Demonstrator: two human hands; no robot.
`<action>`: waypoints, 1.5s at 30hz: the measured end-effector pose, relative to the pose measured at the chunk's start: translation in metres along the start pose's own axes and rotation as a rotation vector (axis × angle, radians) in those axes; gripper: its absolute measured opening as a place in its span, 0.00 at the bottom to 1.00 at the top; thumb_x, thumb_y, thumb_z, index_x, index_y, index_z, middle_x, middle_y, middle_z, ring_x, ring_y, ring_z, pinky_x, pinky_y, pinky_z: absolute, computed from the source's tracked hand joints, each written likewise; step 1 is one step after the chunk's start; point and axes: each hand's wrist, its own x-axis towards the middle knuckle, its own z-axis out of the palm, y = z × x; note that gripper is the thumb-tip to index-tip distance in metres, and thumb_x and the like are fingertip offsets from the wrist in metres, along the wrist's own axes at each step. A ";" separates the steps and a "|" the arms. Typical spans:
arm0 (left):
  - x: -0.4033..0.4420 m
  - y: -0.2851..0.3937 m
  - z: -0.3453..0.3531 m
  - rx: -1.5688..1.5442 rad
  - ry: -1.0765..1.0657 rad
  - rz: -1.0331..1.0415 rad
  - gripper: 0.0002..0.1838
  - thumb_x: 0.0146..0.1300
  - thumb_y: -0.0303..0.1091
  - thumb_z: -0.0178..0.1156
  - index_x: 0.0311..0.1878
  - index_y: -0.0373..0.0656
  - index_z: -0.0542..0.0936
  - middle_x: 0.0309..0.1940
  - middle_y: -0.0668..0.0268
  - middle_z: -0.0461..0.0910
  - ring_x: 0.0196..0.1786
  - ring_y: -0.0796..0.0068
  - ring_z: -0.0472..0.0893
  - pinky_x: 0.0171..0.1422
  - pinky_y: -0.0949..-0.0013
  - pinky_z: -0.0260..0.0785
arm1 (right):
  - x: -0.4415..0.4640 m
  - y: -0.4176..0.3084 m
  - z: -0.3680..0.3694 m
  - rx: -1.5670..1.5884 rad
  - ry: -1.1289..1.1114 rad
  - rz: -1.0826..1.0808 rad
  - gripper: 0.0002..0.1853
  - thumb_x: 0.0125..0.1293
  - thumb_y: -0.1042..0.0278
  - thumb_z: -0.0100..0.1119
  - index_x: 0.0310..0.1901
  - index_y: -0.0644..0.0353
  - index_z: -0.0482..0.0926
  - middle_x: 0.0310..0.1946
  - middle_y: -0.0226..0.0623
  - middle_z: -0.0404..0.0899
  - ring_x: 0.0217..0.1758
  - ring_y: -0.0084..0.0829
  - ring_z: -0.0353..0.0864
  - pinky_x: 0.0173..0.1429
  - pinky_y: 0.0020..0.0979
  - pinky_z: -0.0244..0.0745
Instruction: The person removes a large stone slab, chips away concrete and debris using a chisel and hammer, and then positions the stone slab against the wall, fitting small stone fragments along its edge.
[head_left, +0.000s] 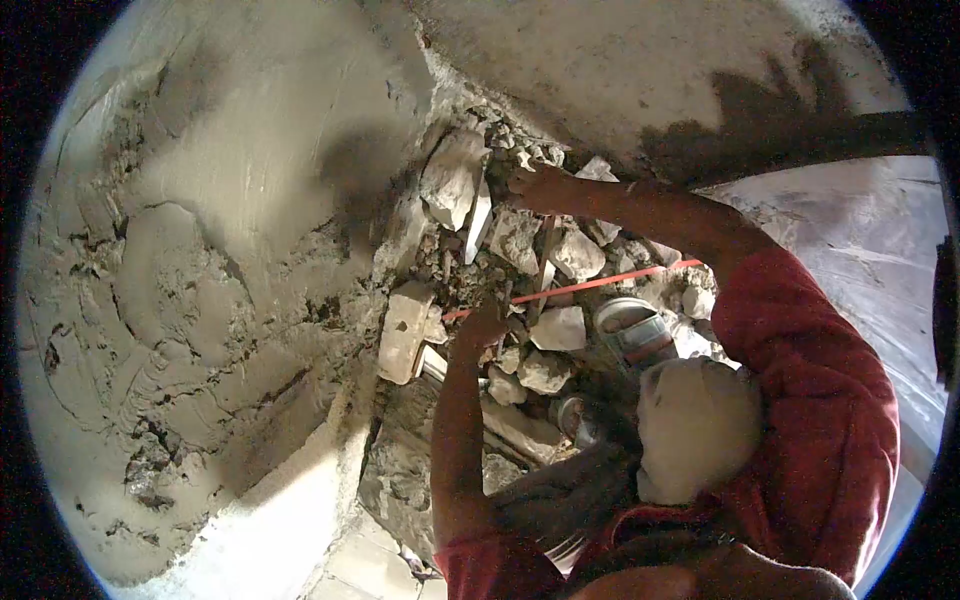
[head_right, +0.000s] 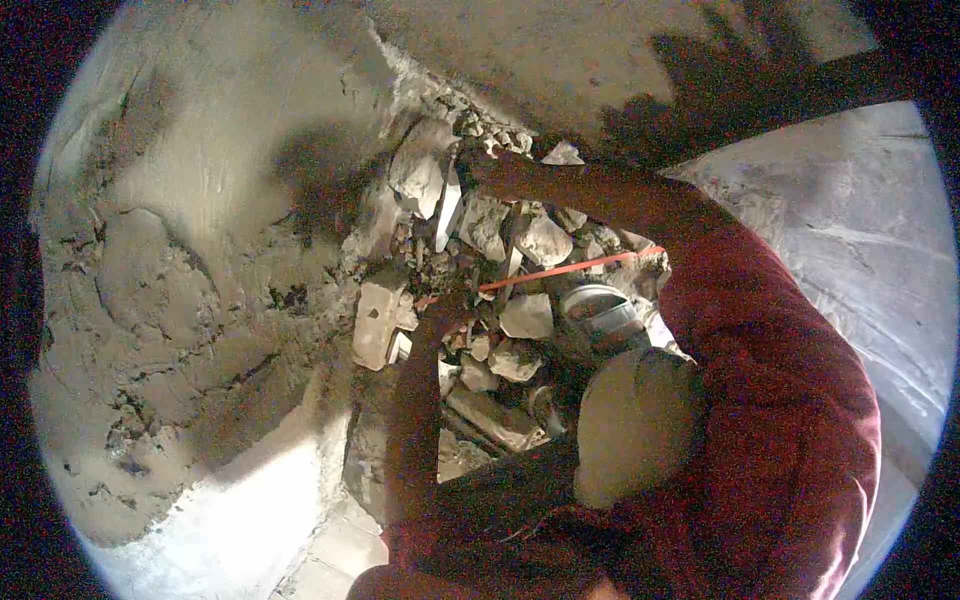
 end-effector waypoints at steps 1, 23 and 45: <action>0.002 0.002 0.005 -0.010 0.066 0.022 0.29 0.48 0.47 0.59 0.54 0.43 0.69 0.44 0.48 0.75 0.48 0.54 0.75 0.52 0.56 0.66 | -0.005 0.000 -0.002 0.033 0.066 0.022 0.24 0.50 0.57 0.56 0.51 0.45 0.66 0.60 0.36 0.57 0.66 0.40 0.52 0.62 0.51 0.53; 0.031 -0.010 0.018 0.099 -0.136 0.052 0.21 0.54 0.44 0.52 0.45 0.38 0.74 0.39 0.51 0.76 0.40 0.53 0.77 0.44 0.54 0.69 | 0.029 0.033 -0.083 0.919 0.549 0.925 0.28 0.61 0.53 0.44 0.59 0.60 0.58 0.40 0.61 0.71 0.39 0.51 0.75 0.45 0.43 0.70; 0.003 0.009 0.022 0.048 0.181 0.000 0.16 0.55 0.38 0.50 0.46 0.41 0.75 0.38 0.52 0.76 0.41 0.59 0.78 0.44 0.59 0.72 | 0.048 0.056 -0.017 0.635 0.459 0.798 0.12 0.55 0.61 0.46 0.34 0.56 0.76 0.28 0.45 0.77 0.32 0.46 0.78 0.33 0.43 0.74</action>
